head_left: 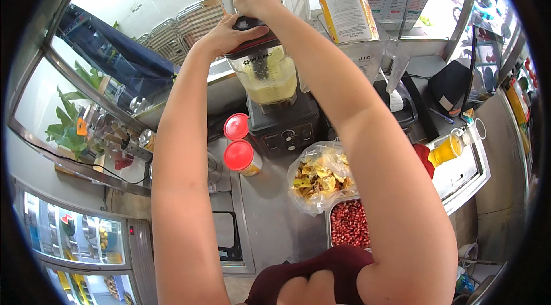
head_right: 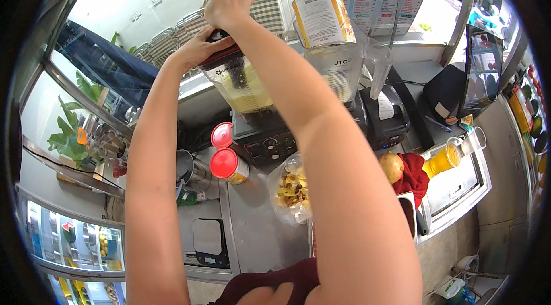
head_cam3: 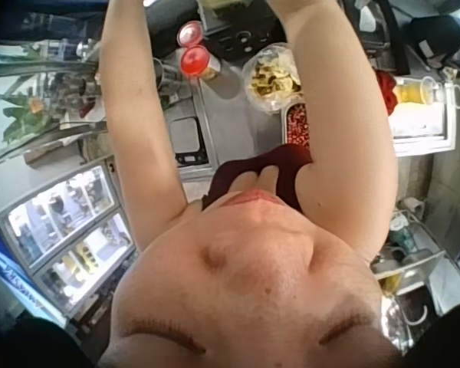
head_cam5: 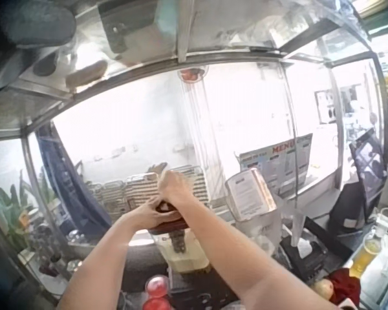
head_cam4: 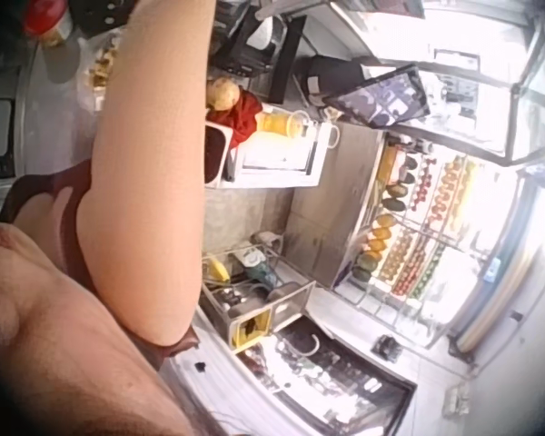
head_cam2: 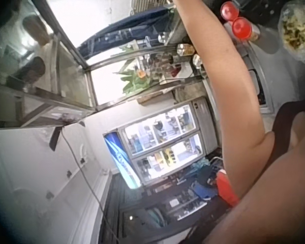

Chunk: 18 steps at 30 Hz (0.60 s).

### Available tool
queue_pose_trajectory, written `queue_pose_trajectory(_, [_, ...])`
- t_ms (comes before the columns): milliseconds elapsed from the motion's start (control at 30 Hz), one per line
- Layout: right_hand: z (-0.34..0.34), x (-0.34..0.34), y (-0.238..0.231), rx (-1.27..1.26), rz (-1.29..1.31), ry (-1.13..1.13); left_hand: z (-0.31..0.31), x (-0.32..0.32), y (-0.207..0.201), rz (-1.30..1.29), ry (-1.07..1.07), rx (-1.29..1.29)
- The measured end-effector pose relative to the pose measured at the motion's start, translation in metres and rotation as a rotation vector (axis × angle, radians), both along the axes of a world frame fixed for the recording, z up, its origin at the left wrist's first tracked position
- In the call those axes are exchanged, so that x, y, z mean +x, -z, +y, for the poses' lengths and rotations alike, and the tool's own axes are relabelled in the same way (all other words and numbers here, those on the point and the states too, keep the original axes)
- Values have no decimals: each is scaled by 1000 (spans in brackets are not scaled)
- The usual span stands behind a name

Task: The person prepares a smoothie by adding ingredients from a refrigerator and a cooler into a blender jar, then blends the mixture. They handle a container of greens, a yellow puree, and ice, using a spoon and scoop to transfer items before operating the blender.

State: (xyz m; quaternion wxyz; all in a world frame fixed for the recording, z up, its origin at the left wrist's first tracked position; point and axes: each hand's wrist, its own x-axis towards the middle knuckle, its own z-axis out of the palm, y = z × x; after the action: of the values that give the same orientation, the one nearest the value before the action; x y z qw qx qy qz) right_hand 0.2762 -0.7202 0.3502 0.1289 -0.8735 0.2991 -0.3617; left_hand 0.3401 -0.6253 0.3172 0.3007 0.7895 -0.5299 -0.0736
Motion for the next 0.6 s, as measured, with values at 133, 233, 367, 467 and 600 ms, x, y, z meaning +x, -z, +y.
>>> queue_pose_trajectory(133, [30,15,13,-102,-62,-27,-6,27,-5,285,327,183])
queue_pose_trajectory(233, [27,-3,20,-33,-88,-147,-1,17,-6,200,339,199])
queue_pose_trajectory(367, [-3,-12,-1,12,25,-62,3,-21,-12,-121,-46,9])
queue_pose_trajectory(467, [16,24,9,17,-25,-146,-2,8,-11,84,320,119])
queue_pose_trajectory(600, [-23,6,22,-225,103,-196,7,-3,-11,-10,100,127])
